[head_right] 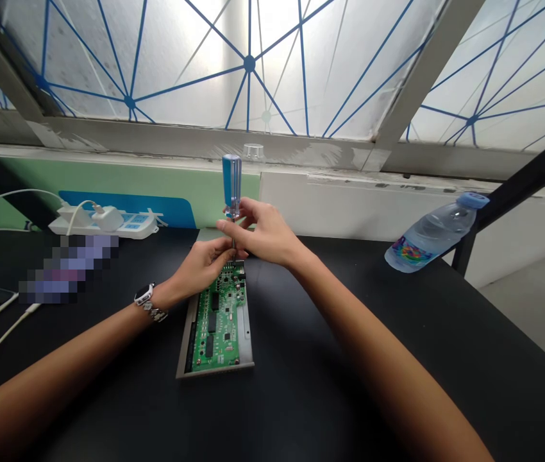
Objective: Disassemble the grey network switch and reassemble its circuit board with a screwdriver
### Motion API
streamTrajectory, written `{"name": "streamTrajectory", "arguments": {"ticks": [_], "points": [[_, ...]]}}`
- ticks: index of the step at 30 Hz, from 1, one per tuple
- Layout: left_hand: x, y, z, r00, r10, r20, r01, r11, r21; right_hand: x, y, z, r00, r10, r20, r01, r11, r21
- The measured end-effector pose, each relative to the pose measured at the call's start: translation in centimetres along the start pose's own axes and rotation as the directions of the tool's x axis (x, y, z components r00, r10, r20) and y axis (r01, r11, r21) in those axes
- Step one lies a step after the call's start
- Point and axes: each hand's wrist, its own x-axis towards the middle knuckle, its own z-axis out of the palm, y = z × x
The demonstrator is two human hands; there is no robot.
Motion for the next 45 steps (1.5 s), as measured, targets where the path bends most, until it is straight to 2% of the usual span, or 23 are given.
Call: {"name": "streamTrajectory", "arguments": {"ticks": [3,5,9,15,17,22,28,32,45], "points": [[0.0,0.3,-0.1,1.0,0.003,0.009,-0.003,1.0,0.011,0.1,-0.3,-0.9,0.991,-0.004,0.132,-0.015,0.989,0.146],[0.0,0.6,-0.2,1.0,0.006,0.015,-0.007,1.0,0.03,0.2,-0.2,-1.4,0.987,-0.026,0.159,-0.005,0.982,0.187],[-0.1,0.7,-0.1,1.0,0.005,0.011,-0.005,1.0,0.019,0.4,0.4,-1.3,0.995,-0.033,0.096,0.012,0.978,0.21],[-0.2,0.8,0.2,1.0,0.011,-0.008,-0.011,0.999,0.047,0.7,0.9,-0.2,0.998,-0.064,0.007,0.062,0.979,0.193],[-0.2,0.9,0.2,1.0,0.019,-0.011,-0.018,0.997,0.071,0.7,0.8,0.0,0.995,-0.097,-0.025,0.1,0.985,0.139],[-0.4,0.9,0.3,0.998,0.044,-0.039,-0.037,0.985,0.167,0.4,0.4,0.2,0.971,-0.178,-0.158,0.158,0.979,-0.131],[-0.5,0.9,0.6,0.996,0.085,-0.038,-0.071,0.958,0.279,0.1,-0.1,1.3,0.926,-0.199,-0.321,0.094,0.945,-0.313],[-0.6,1.0,0.7,0.994,0.102,-0.048,-0.08,0.939,0.334,0.0,-0.6,2.2,0.895,-0.216,-0.39,0.067,0.93,-0.361],[-0.8,0.9,0.9,0.989,0.137,-0.057,-0.096,0.885,0.455,-0.2,-1.0,3.2,0.862,-0.214,-0.459,0.01,0.913,-0.409]]}}
